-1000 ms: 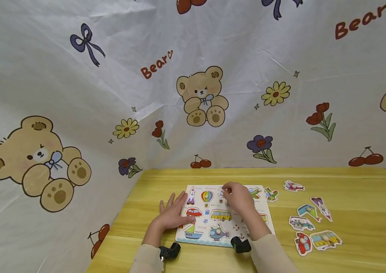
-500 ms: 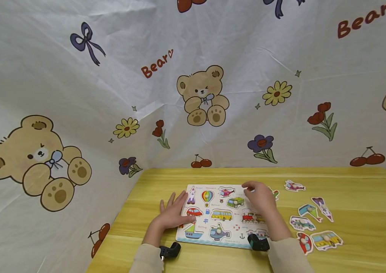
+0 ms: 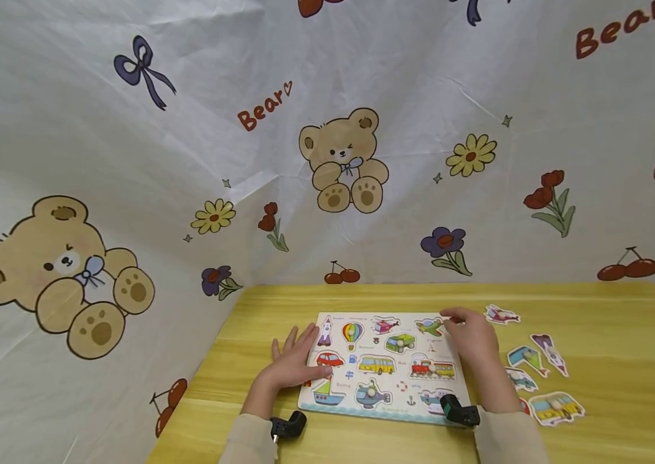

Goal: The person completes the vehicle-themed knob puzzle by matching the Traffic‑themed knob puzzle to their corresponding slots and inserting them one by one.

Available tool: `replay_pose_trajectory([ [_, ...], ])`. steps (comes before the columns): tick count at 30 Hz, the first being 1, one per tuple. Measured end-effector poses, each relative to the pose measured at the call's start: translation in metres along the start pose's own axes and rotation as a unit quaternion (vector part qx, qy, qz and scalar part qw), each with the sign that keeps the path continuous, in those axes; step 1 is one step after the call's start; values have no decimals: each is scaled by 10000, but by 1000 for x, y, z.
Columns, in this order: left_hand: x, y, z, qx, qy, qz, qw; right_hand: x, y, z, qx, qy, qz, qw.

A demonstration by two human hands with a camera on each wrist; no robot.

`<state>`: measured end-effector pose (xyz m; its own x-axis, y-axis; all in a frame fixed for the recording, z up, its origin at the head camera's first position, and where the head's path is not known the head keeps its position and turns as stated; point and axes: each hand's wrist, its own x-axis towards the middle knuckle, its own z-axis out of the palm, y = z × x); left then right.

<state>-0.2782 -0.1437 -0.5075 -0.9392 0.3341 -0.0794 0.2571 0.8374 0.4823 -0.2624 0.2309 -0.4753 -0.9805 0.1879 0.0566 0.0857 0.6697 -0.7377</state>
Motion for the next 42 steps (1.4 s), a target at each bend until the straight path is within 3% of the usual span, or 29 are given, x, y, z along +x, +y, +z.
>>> replay_pose_trajectory([
  [11, 2, -1, -3, 81, -44, -1, 10000, 1, 17, -15, -285, 200, -44, 9994],
  [22, -1, -1, -3, 85, -12, -27, 10000, 6, 36, -7, -635, 251, -309, 9972],
  [42, 1, -1, -1, -56, 6, -1, 10000, 3, 39, -7, -868, 75, -413, 9953],
])
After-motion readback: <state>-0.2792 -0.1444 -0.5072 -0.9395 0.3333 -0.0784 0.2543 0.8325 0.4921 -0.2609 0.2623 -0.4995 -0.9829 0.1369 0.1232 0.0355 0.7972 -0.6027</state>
